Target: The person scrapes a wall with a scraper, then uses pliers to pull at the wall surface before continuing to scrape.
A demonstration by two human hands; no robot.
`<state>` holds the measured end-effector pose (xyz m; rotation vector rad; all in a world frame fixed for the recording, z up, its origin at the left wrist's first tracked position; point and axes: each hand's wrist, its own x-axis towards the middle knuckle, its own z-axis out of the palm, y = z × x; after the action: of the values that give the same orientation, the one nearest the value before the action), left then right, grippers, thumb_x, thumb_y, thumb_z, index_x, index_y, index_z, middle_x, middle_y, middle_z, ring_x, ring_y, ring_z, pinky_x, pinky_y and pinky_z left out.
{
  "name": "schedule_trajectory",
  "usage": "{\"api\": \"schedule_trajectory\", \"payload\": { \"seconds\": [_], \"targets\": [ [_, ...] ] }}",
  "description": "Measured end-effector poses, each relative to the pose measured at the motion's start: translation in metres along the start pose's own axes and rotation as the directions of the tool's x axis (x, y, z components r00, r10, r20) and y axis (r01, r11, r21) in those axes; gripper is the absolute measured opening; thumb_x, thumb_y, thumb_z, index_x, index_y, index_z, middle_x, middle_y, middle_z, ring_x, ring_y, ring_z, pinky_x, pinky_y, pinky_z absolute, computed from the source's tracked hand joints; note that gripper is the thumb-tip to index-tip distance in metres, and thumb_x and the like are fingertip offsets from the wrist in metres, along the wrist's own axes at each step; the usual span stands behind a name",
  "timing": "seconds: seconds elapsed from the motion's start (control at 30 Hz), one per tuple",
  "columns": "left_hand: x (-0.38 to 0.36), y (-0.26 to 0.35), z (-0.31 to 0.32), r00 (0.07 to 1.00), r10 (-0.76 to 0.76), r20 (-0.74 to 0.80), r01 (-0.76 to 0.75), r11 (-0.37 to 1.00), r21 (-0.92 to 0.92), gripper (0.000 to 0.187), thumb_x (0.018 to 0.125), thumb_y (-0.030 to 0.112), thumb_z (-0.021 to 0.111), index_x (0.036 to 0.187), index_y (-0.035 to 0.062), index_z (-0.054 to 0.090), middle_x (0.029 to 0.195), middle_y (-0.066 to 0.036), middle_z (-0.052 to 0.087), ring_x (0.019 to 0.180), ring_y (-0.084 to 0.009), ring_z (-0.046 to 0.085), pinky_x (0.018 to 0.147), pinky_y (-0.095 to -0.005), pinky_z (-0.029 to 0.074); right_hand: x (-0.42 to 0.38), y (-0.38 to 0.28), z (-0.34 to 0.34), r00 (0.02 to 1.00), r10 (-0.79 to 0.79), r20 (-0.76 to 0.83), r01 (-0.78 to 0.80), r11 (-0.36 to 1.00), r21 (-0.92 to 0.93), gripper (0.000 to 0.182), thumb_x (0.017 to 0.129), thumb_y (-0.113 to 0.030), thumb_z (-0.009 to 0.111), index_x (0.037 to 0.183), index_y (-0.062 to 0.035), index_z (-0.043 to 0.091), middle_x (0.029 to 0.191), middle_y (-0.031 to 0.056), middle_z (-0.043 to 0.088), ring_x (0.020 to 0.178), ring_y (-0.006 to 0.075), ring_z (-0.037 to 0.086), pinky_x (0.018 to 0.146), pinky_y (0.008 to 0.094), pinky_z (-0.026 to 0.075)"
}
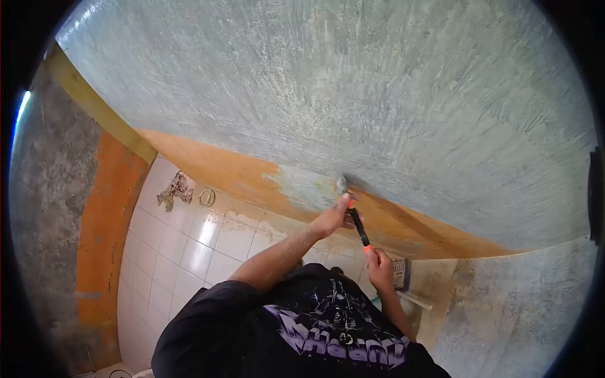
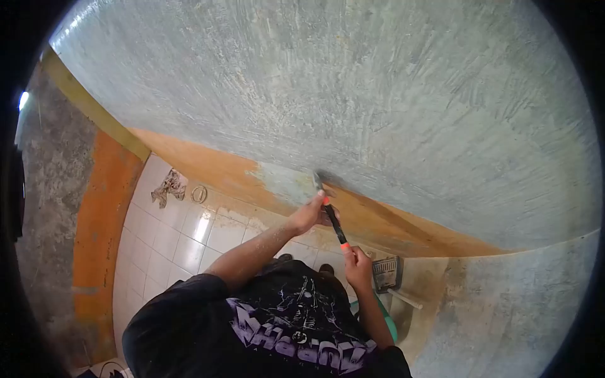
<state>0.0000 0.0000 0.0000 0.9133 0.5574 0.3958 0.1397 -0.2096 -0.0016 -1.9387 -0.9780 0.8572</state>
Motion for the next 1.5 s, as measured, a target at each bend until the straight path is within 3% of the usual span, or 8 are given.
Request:
{"api": "schedule_trajectory", "payload": {
  "seconds": [0.17,0.37,0.7,0.73,0.93,1.2,1.47,1.5],
  "targets": [
    [0.002,0.010,-0.013,1.000,0.020,-0.003,-0.020,0.996,0.083,0.059,0.104,0.057,0.025,0.136,0.0113,0.042,0.108,-0.015,0.067,0.098,-0.0239,0.066,0.090,-0.0413,0.053,0.009,-0.029,0.000,0.989,-0.144,-0.043,0.137,0.982,-0.133,0.033,0.100,-0.031,0.057,0.083,-0.0022,0.060,0.060,-0.0020,0.049,0.055,0.0069,0.044,0.051,0.0265,0.035],
    [-0.001,0.009,-0.005,0.999,-0.033,0.019,0.032,0.999,0.039,0.058,0.104,0.058,0.026,0.136,0.0121,0.042,0.107,-0.015,0.067,0.098,-0.0236,0.067,0.090,-0.0405,0.052,-0.003,-0.010,0.002,0.998,-0.001,-0.065,-0.002,0.999,-0.036,0.034,0.098,-0.036,0.059,0.093,-0.0022,0.065,0.061,0.0071,0.053,0.055,0.0153,0.048,0.055,0.0331,0.040],
    [-0.004,0.012,-0.018,0.997,-0.055,0.055,0.053,0.998,0.039,0.057,0.104,0.057,0.028,0.134,0.0111,0.044,0.105,-0.016,0.067,0.100,-0.0267,0.068,0.091,-0.0419,0.053,-0.013,-0.024,0.022,0.988,-0.047,-0.150,0.046,0.999,-0.011,0.034,0.098,-0.031,0.060,0.089,0.0010,0.064,0.060,0.0050,0.051,0.057,0.0115,0.047,0.053,0.0318,0.039],
    [-0.003,0.015,-0.016,0.996,-0.059,0.073,0.053,0.996,0.075,0.057,0.104,0.057,0.028,0.134,0.0105,0.043,0.105,-0.016,0.067,0.100,-0.0275,0.068,0.091,-0.0422,0.053,-0.017,-0.022,0.015,0.992,0.060,-0.109,-0.061,0.998,-0.007,0.032,0.097,-0.030,0.060,0.090,0.0010,0.065,0.060,0.0051,0.051,0.057,0.0116,0.047,0.054,0.0322,0.040],
    [-0.011,0.017,-0.047,0.995,-0.064,0.082,0.058,0.996,0.072,0.058,0.105,0.055,0.027,0.138,0.0097,0.041,0.110,-0.018,0.067,0.103,-0.0279,0.067,0.091,-0.0424,0.052,-0.010,-0.045,0.035,0.993,-0.061,-0.101,0.046,0.988,-0.146,0.034,0.099,-0.030,0.057,0.084,0.0000,0.061,0.060,0.0012,0.050,0.054,0.0108,0.047,0.051,0.0308,0.038],
    [-0.019,0.026,-0.039,0.992,-0.117,0.053,0.108,0.984,0.141,0.061,0.103,0.060,0.024,0.137,0.0130,0.042,0.117,-0.015,0.066,0.112,-0.0261,0.063,0.096,-0.0487,0.046,-0.008,-0.047,0.039,0.988,-0.096,-0.124,0.081,0.989,-0.120,0.036,0.098,-0.034,0.059,0.085,-0.0006,0.062,0.060,0.0023,0.051,0.054,0.0105,0.049,0.052,0.0297,0.039],
    [-0.013,0.029,-0.028,0.985,-0.139,0.103,0.113,0.969,0.220,0.064,0.102,0.063,0.024,0.140,0.0140,0.041,0.112,-0.011,0.065,0.118,-0.0239,0.058,0.099,-0.0520,0.044,-0.024,-0.033,0.042,0.981,0.154,-0.119,-0.137,0.981,0.140,0.039,0.097,-0.037,0.061,0.089,0.0008,0.065,0.059,0.0063,0.052,0.055,0.0137,0.052,0.053,0.0318,0.041],
    [-0.015,0.030,-0.033,0.990,-0.117,0.083,0.100,0.976,0.191,0.063,0.102,0.062,0.025,0.139,0.0141,0.041,0.112,-0.011,0.065,0.118,-0.0238,0.058,0.098,-0.0516,0.044,-0.021,-0.028,0.046,0.987,0.066,-0.146,-0.057,0.996,0.068,0.038,0.097,-0.036,0.061,0.089,0.0006,0.065,0.059,0.0079,0.053,0.055,0.0151,0.052,0.053,0.0324,0.041]
  ]
}}
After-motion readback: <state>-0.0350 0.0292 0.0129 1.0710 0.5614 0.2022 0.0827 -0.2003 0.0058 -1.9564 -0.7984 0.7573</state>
